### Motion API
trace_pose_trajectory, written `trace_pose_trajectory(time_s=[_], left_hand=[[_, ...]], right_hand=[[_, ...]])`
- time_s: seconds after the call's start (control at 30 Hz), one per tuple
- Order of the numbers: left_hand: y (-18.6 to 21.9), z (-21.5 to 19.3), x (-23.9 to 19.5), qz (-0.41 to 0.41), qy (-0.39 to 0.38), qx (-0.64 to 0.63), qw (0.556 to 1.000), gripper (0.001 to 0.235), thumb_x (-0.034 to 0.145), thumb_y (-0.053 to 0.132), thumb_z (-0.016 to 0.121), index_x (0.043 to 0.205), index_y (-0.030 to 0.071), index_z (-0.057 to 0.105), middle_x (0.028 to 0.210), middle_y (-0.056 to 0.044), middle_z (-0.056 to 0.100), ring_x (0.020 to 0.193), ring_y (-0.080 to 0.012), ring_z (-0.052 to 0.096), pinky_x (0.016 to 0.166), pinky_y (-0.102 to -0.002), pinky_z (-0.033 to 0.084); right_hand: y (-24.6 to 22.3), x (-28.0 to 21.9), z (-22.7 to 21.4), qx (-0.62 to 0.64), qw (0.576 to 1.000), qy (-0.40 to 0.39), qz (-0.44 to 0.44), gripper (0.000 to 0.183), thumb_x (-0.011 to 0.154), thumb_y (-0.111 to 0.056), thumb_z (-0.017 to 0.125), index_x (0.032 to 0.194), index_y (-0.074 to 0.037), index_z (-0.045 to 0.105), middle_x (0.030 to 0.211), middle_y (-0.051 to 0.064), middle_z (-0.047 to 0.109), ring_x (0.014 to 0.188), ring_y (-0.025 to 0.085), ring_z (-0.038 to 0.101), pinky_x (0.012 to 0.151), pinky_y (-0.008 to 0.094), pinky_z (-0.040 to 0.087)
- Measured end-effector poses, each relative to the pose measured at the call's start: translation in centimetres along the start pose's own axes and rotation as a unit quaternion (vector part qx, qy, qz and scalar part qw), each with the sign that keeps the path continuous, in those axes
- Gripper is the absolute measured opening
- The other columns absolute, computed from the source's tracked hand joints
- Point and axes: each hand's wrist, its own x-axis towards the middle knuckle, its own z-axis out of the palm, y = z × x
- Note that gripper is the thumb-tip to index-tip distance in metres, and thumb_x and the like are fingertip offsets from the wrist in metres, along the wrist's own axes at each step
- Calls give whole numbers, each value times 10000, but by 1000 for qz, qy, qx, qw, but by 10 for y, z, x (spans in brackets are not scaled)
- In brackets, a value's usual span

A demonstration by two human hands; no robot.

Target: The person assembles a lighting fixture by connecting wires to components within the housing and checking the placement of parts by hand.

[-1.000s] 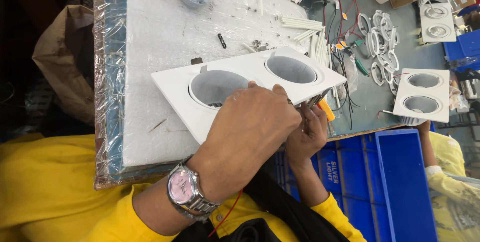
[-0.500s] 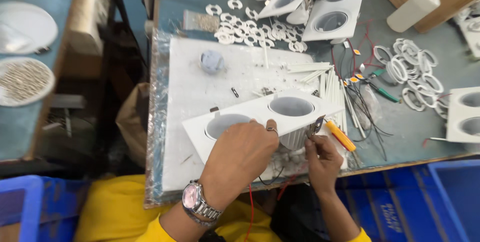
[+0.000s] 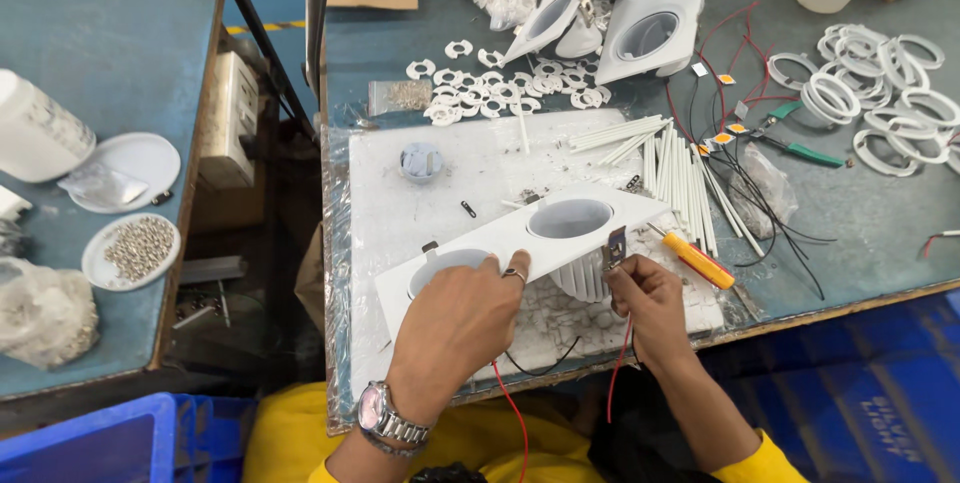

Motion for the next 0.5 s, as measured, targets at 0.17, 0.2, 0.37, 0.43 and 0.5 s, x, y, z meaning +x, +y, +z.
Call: trace_pose_trajectory(time_s=[0.17,0.2,0.37,0.43,0.5], left_hand=[[11,-7,3,-13,-20,15,1000,496,847,81,586,1338,7,596,853,-212,691,612,-364,685,550,-472,548],[13,-8,3,-11,-13,21,1000,479,854,83,584,1327,14,609,849,-200,695,617,-363,683,559,-473,546],[20,-6,1,-27,-19,38,999,465,882,104,569,1341,43,613,821,-167,698,612,-348,677,565,-464,545],[21,-4,0,-20,4,35,999,444,883,103,568,1318,42,632,835,-158,703,612,-349,676,576,-466,544],[22,-4,0,-11,19,36,999,441,874,104,570,1304,35,641,845,-158,705,613,-348,676,579,-464,545]], right_hand=[[-1,4,-2,-13,1000,-9,-15,175,906,-78,694,745,-38,638,605,-37,518,509,37,404,469,215,292],[-2,3,-2,-21,1000,-10,-19,178,914,-87,693,751,-39,640,604,-38,517,515,38,407,476,217,297],[0,-6,-1,-2,998,-25,-52,179,962,-136,680,810,-44,655,648,-54,533,593,29,442,543,218,357],[0,-8,-1,-5,998,-24,-58,187,972,-138,689,829,-23,655,655,-44,526,606,41,440,556,228,355],[-1,-10,0,-6,998,-24,-60,174,979,-142,683,862,-13,664,667,-41,529,618,46,448,568,230,364]])
